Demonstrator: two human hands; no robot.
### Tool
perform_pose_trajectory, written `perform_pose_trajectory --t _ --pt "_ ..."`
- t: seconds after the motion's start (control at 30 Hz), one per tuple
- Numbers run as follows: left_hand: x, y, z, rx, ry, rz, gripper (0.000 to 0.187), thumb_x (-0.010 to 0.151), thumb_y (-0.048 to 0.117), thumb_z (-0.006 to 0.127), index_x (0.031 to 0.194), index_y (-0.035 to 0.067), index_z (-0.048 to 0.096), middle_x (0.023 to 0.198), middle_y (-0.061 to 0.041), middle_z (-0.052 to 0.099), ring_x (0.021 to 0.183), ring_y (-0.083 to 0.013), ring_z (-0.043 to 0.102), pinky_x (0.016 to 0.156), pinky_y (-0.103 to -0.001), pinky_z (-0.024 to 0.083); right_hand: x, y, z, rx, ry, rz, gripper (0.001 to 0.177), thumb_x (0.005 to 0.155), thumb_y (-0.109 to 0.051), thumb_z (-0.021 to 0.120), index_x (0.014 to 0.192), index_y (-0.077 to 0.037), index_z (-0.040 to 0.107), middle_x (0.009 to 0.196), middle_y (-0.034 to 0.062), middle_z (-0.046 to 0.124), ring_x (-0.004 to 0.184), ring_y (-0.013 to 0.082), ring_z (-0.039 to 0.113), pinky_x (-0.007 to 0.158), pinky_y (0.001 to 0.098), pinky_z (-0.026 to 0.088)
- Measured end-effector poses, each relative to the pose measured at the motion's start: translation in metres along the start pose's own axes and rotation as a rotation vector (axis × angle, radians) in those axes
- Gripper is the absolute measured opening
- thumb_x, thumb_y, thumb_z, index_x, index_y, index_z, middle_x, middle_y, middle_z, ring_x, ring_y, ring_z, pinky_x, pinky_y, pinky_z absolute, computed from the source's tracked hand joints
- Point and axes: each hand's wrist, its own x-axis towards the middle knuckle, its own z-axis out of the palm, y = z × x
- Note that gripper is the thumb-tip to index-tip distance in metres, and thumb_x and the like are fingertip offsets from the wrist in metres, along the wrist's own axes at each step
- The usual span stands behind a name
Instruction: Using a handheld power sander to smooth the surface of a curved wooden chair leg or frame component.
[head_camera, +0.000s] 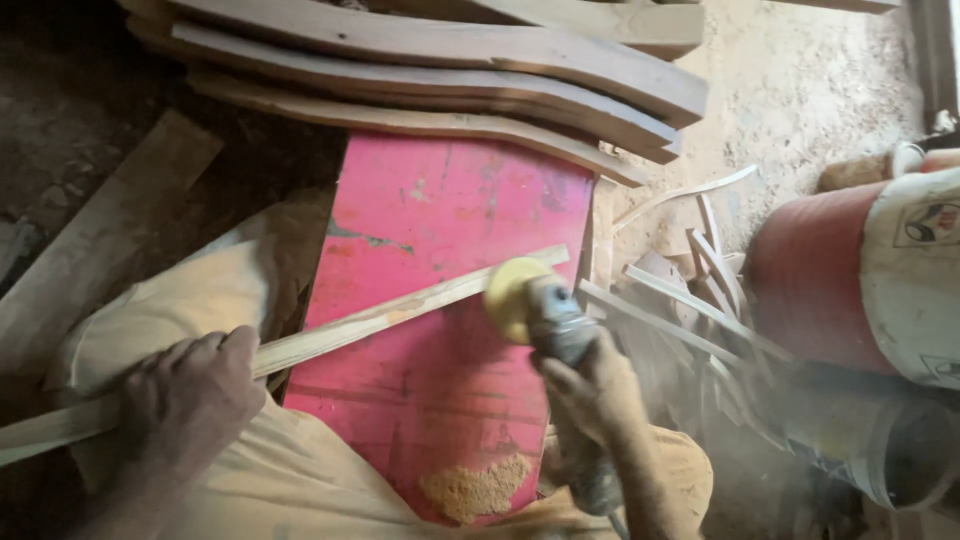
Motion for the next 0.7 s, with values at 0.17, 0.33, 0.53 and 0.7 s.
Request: perform_pose_trajectory --t 0.17,0.33,0.53,0.7 --pt "0.004 0.007 -0.004 -0.021 -0.025 -0.055 0.013 0.078 0.022 0.071 0.085 0.016 0.063 0.08 -0.005 0.072 0.081 -0.03 0.073 0.074 -0.049 0.06 -0.025 -0.03 0.008 0.128 -0.203 -0.026 0.066 0.072 -0.046 0.082 0.123 -0.011 0.061 0.106 0.013 0.078 0.096 0.0279 0.079 0.087 0.0394 0.062" --pt "0.0 -0.001 0.0 -0.016 -0.084 -0.054 0.019 0.076 0.025 0.073 0.088 0.015 0.062 0.082 -0.006 0.072 0.085 -0.0312 0.073 0.074 -0.05 0.059 0.011 0.029 0.015 0.129 0.007 -0.161 0.07 0.073 -0.042 0.081 0.129 -0.009 0.058 0.111 0.0151 0.076 0.099 0.0288 0.075 0.088 0.0416 0.06" --pt "0.001 -0.001 0.005 0.003 -0.107 -0.062 0.015 0.078 0.023 0.072 0.087 0.017 0.062 0.083 -0.004 0.072 0.086 -0.0294 0.073 0.073 -0.049 0.059 0.015 0.01 -0.014 0.024 -0.003 0.177 0.067 0.082 -0.045 0.082 0.129 -0.005 0.055 0.112 0.0188 0.075 0.098 0.0299 0.076 0.09 0.0429 0.061" --pt "0.003 0.004 -0.007 -0.012 -0.09 -0.055 0.019 0.078 0.026 0.073 0.091 0.016 0.063 0.083 -0.005 0.072 0.086 -0.029 0.074 0.075 -0.048 0.06 -0.024 -0.021 0.012 0.059 -0.223 0.029 0.064 0.078 -0.042 0.082 0.128 -0.011 0.057 0.11 0.013 0.078 0.097 0.0244 0.077 0.09 0.0405 0.062"
